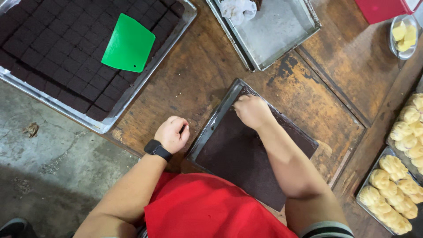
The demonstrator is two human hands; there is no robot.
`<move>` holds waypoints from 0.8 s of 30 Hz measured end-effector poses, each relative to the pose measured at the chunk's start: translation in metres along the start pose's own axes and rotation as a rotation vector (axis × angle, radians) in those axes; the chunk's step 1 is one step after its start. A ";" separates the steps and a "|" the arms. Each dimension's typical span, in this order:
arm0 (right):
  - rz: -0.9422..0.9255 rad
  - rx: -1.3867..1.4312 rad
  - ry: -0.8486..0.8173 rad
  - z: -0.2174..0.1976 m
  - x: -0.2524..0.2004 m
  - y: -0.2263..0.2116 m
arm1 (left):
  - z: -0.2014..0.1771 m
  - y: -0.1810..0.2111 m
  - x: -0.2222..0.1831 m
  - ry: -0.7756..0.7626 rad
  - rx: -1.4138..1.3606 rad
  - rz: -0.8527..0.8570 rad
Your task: The person prepares brownies by lifting a metal tray off a stack, peeling a layer of brownies from a backing sheet onto the tray, and then using a green scraper to slice the large brownie sheet into smaller rectangular pieces.
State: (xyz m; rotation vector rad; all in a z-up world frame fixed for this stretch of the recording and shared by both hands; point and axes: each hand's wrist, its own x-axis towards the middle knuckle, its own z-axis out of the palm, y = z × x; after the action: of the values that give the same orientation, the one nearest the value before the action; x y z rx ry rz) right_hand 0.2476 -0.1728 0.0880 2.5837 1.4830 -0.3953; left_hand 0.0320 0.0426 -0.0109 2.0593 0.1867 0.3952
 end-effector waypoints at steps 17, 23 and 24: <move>0.167 0.045 -0.168 -0.015 0.050 -0.009 | -0.005 0.003 0.000 -0.001 -0.029 0.008; 0.237 -0.177 -0.455 -0.007 0.077 -0.029 | -0.003 0.001 -0.001 -0.001 -0.041 0.012; 0.241 -0.165 -0.519 -0.004 0.081 -0.030 | -0.004 0.002 -0.001 0.001 -0.038 0.014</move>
State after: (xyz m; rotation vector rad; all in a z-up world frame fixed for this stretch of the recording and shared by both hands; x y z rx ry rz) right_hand 0.2611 -0.0899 0.0691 2.2545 0.9722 -0.7966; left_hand 0.0298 0.0445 -0.0080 2.0237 0.1641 0.4051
